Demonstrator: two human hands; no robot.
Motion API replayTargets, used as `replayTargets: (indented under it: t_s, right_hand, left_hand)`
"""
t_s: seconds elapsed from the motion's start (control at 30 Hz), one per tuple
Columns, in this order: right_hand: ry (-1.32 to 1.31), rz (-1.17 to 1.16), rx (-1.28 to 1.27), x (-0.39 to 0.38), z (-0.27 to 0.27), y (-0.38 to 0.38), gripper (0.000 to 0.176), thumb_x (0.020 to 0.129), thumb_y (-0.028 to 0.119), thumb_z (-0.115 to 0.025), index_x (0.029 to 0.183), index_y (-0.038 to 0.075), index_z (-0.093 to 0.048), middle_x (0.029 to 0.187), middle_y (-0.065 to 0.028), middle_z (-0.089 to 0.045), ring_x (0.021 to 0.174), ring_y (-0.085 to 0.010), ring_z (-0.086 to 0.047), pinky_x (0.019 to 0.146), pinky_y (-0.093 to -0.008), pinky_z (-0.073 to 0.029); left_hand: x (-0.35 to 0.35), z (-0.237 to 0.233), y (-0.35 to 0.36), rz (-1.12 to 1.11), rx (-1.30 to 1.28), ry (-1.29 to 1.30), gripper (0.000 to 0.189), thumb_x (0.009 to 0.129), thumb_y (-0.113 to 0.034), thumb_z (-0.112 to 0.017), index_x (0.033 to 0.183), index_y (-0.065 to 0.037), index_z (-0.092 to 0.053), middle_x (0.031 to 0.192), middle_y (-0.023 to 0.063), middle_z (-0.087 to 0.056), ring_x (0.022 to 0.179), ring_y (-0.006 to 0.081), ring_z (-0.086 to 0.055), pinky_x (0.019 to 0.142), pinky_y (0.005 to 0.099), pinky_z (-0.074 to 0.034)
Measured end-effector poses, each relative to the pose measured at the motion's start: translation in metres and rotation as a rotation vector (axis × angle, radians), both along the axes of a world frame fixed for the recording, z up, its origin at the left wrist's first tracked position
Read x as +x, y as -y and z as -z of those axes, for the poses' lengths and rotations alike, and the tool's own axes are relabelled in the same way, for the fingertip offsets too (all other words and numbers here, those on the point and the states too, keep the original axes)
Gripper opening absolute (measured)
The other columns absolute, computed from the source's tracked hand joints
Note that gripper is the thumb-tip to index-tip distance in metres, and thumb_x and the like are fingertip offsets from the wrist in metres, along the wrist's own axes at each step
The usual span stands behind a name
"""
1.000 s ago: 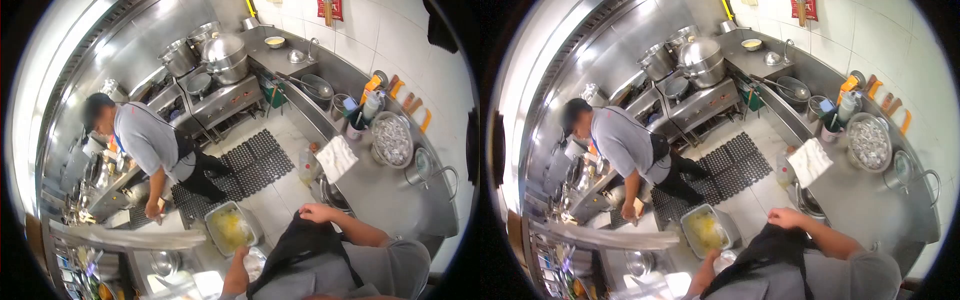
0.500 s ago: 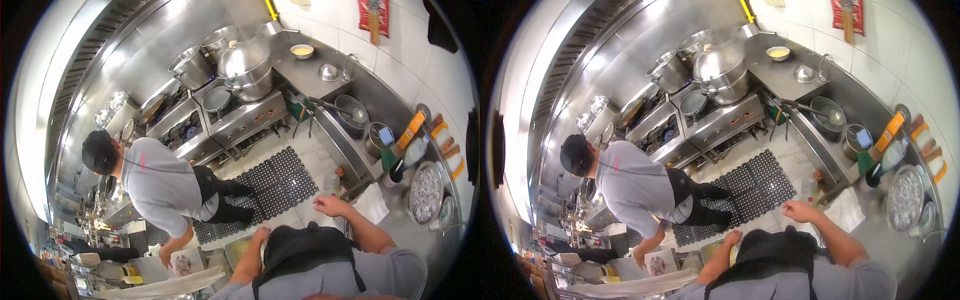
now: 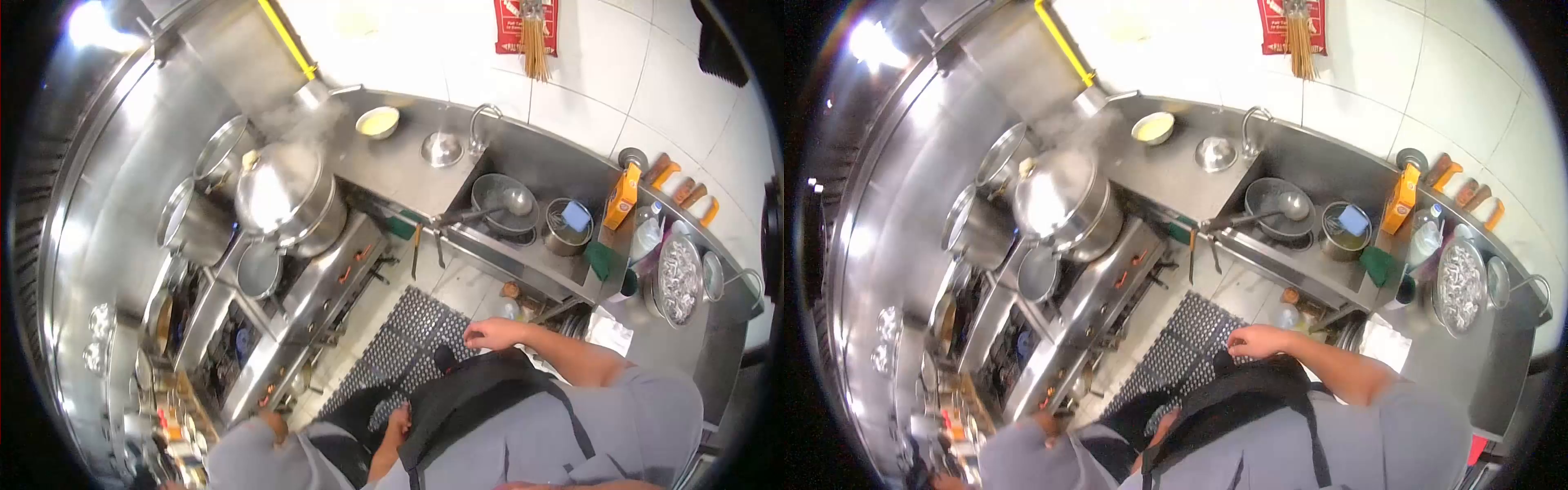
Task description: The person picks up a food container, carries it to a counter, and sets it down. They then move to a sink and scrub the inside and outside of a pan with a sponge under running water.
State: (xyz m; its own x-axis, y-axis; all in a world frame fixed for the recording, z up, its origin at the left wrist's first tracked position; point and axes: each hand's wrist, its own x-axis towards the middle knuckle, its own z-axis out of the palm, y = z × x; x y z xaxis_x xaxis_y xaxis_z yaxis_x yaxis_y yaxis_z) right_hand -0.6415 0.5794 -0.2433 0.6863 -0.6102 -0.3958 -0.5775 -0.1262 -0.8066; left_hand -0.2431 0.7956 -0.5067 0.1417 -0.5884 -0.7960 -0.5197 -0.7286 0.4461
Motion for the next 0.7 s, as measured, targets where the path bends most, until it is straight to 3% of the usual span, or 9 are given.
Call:
replayTargets:
  t_s: [0.17, 0.27, 0.33, 0.4, 0.47, 0.5, 0.53, 0.67, 0.7]
  right_hand:
    - [0.01, 0.251, -0.004, 0.019, 0.001, 0.076, 0.041, 0.096, 0.04, -0.057, 0.123, 0.009, -0.059, 0.116, -0.0119, -0.066, 0.109, -0.0245, -0.061, 0.094, -0.037, -0.046]
    - [0.209, 0.378, -0.207, 0.008, -0.007, 0.15, 0.036, 0.094, 0.034, -0.062, 0.12, 0.008, -0.061, 0.117, -0.0124, -0.064, 0.11, -0.0254, -0.06, 0.096, -0.0384, -0.045]
    - [0.234, 0.608, -0.459, -0.005, -0.016, 0.215, 0.03, 0.09, 0.026, -0.066, 0.112, 0.006, -0.062, 0.105, -0.0099, -0.066, 0.099, -0.0196, -0.061, 0.088, -0.0366, -0.048]
    - [0.488, 0.96, -0.239, -0.033, 0.022, 0.315, 0.022, 0.087, 0.018, -0.067, 0.105, 0.004, -0.065, 0.101, -0.0102, -0.067, 0.095, -0.0211, -0.062, 0.085, -0.0364, -0.049]
    - [0.259, 1.371, -0.309, -0.068, 0.038, 0.407, 0.028, 0.085, 0.018, -0.067, 0.109, 0.004, -0.064, 0.112, -0.0173, -0.067, 0.107, -0.0297, -0.062, 0.092, -0.0376, -0.047]
    - [-0.21, 1.576, -1.078, -0.078, 0.045, 0.452, 0.03, 0.084, 0.021, -0.066, 0.108, 0.003, -0.065, 0.111, -0.0221, -0.067, 0.108, -0.0356, -0.062, 0.093, -0.0378, -0.047]
    - [0.009, 1.355, -1.167, -0.098, 0.07, 0.479, 0.031, 0.084, 0.022, -0.065, 0.107, 0.002, -0.065, 0.101, -0.0241, -0.069, 0.094, -0.0397, -0.065, 0.087, -0.0411, -0.051]
    - [0.408, 0.888, 0.027, -0.106, 0.05, 0.462, 0.029, 0.086, 0.024, -0.066, 0.103, 0.0, -0.064, 0.081, -0.0158, -0.068, 0.076, -0.0293, -0.068, 0.067, -0.0426, -0.053]
    - [0.355, 0.868, -0.088, -0.096, 0.048, 0.438, 0.027, 0.089, 0.026, -0.064, 0.097, 0.0, -0.063, 0.079, -0.0133, -0.066, 0.074, -0.0234, -0.068, 0.064, -0.0417, -0.051]
  left_hand:
    - [0.053, -0.014, 0.222, 0.171, -0.272, 0.144, 0.057, 0.098, -0.048, -0.039, 0.089, 0.0, -0.068, 0.085, 0.0211, -0.068, 0.081, 0.0355, -0.065, 0.08, 0.0429, -0.047]
    - [0.063, -0.023, 0.319, 0.036, -0.405, 0.007, 0.045, 0.098, -0.045, -0.048, 0.087, -0.004, -0.064, 0.07, 0.0055, -0.062, 0.06, 0.0162, -0.059, 0.055, 0.0309, -0.045]
    - [0.039, -0.067, 0.366, -0.183, -0.405, -0.123, 0.039, 0.097, -0.041, -0.051, 0.093, -0.004, -0.064, 0.077, 0.0048, -0.064, 0.062, 0.0144, -0.059, 0.056, 0.0295, -0.045]
    - [0.03, -0.081, 0.383, -0.102, -0.417, -0.142, 0.036, 0.097, -0.038, -0.053, 0.098, -0.004, -0.064, 0.081, 0.0042, -0.064, 0.065, 0.0141, -0.059, 0.057, 0.0289, -0.045]
    - [0.002, -0.102, 0.398, -0.031, -0.375, -0.137, 0.034, 0.096, -0.035, -0.054, 0.1, -0.003, -0.063, 0.081, 0.0041, -0.064, 0.068, 0.014, -0.059, 0.06, 0.0283, -0.046]
    - [-0.002, -0.108, 0.391, 0.086, -0.348, -0.13, 0.035, 0.096, -0.035, -0.055, 0.102, -0.002, -0.065, 0.079, 0.0059, -0.065, 0.068, 0.0155, -0.06, 0.062, 0.0299, -0.047]
    - [-0.012, -0.103, 0.384, 0.202, -0.344, -0.148, 0.037, 0.095, -0.034, -0.056, 0.104, 0.0, -0.067, 0.077, 0.0077, -0.066, 0.067, 0.017, -0.061, 0.064, 0.0314, -0.049]
    - [-0.008, -0.099, 0.378, 0.22, -0.292, -0.22, 0.034, 0.093, -0.031, -0.061, 0.104, 0.0, -0.066, 0.08, 0.0062, -0.066, 0.073, 0.0145, -0.061, 0.068, 0.0286, -0.048]
    - [-0.012, -0.109, 0.383, 0.207, -0.301, -0.224, 0.033, 0.093, -0.031, -0.061, 0.104, 0.0, -0.066, 0.08, 0.0059, -0.066, 0.074, 0.014, -0.061, 0.07, 0.028, -0.048]
